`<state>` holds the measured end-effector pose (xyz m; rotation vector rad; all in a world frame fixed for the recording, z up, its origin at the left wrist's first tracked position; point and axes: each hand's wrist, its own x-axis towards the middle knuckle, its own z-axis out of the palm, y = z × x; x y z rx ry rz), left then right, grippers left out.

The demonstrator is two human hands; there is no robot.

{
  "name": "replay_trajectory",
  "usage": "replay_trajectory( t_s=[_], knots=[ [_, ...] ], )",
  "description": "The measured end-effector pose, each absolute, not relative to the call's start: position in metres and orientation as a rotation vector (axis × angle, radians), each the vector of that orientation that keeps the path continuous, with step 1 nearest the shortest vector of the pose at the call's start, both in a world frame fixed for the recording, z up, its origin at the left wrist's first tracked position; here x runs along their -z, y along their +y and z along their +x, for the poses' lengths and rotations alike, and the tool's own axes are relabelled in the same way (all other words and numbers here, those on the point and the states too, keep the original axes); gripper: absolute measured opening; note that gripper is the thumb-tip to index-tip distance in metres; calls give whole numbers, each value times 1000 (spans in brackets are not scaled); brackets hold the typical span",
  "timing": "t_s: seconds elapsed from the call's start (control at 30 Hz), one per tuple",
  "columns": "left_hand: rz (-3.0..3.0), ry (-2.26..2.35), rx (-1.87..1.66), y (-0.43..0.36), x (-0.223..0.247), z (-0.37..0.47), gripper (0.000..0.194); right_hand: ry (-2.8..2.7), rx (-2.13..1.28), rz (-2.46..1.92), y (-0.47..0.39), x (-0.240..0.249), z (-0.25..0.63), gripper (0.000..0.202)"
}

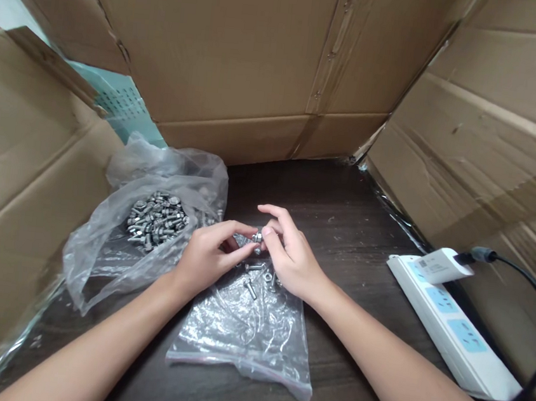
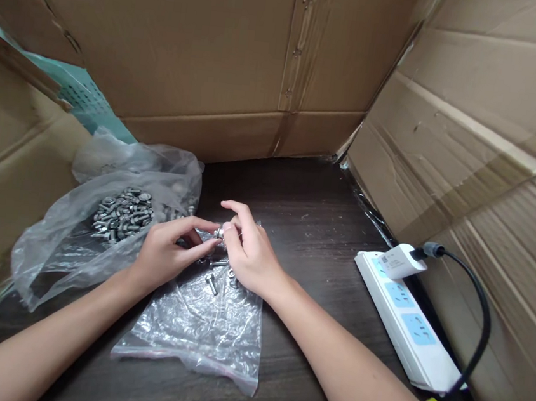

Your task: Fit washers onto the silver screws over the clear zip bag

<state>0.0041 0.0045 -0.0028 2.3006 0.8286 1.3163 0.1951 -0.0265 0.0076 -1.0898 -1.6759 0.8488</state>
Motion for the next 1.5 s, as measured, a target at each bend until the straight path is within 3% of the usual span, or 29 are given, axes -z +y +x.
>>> replay_trajectory(
  t_s=[1.5],
  knots=[
    [2272,807,-1247,2,2,5,10,-1694,-819,-1083,-27,-7,195,35]
  ],
)
